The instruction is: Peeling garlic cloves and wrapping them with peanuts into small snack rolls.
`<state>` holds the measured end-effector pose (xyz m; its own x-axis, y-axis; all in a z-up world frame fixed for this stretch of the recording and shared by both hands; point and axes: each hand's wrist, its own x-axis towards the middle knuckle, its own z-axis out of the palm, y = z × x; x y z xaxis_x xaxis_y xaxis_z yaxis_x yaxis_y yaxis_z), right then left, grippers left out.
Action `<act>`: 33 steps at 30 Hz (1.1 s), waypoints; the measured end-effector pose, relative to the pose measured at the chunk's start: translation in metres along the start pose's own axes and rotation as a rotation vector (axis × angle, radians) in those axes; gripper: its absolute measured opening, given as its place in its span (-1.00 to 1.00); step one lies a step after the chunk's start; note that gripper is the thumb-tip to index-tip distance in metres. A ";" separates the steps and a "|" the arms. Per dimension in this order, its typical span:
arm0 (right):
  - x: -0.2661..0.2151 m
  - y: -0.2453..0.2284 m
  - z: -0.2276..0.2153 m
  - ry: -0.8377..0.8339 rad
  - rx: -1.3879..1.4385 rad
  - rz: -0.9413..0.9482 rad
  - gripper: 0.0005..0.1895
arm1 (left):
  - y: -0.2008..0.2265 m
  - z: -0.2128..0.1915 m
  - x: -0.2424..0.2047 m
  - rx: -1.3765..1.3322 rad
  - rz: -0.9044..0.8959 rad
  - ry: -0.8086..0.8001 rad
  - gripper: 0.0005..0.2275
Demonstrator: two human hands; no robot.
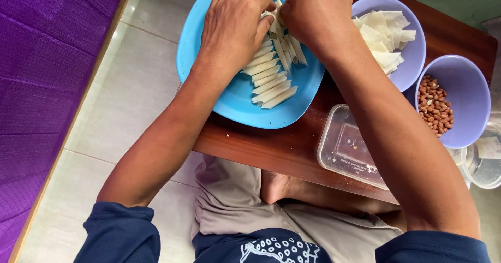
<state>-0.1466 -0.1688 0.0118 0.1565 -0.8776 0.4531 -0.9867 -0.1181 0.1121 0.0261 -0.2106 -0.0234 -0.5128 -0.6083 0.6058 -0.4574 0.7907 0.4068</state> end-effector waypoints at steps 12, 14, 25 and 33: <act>-0.002 -0.001 -0.001 -0.029 0.003 -0.004 -0.90 | 0.001 0.001 0.002 0.012 0.041 0.046 -0.93; -0.002 0.000 -0.004 -0.017 0.025 -0.016 -0.94 | 0.001 -0.001 0.001 0.011 0.044 0.045 -0.93; -0.053 0.016 -0.109 -0.056 0.321 0.097 -0.91 | 0.038 -0.028 0.002 -0.037 0.114 0.022 -0.91; -0.143 0.046 -0.143 -0.197 0.233 0.443 -0.80 | 0.127 0.005 -0.013 -0.204 0.325 -0.030 -0.99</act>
<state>-0.2083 0.0172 0.0785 -0.2659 -0.9349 0.2352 -0.9438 0.2028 -0.2608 -0.0288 -0.1026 0.0166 -0.6300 -0.3229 0.7063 -0.1148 0.9382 0.3265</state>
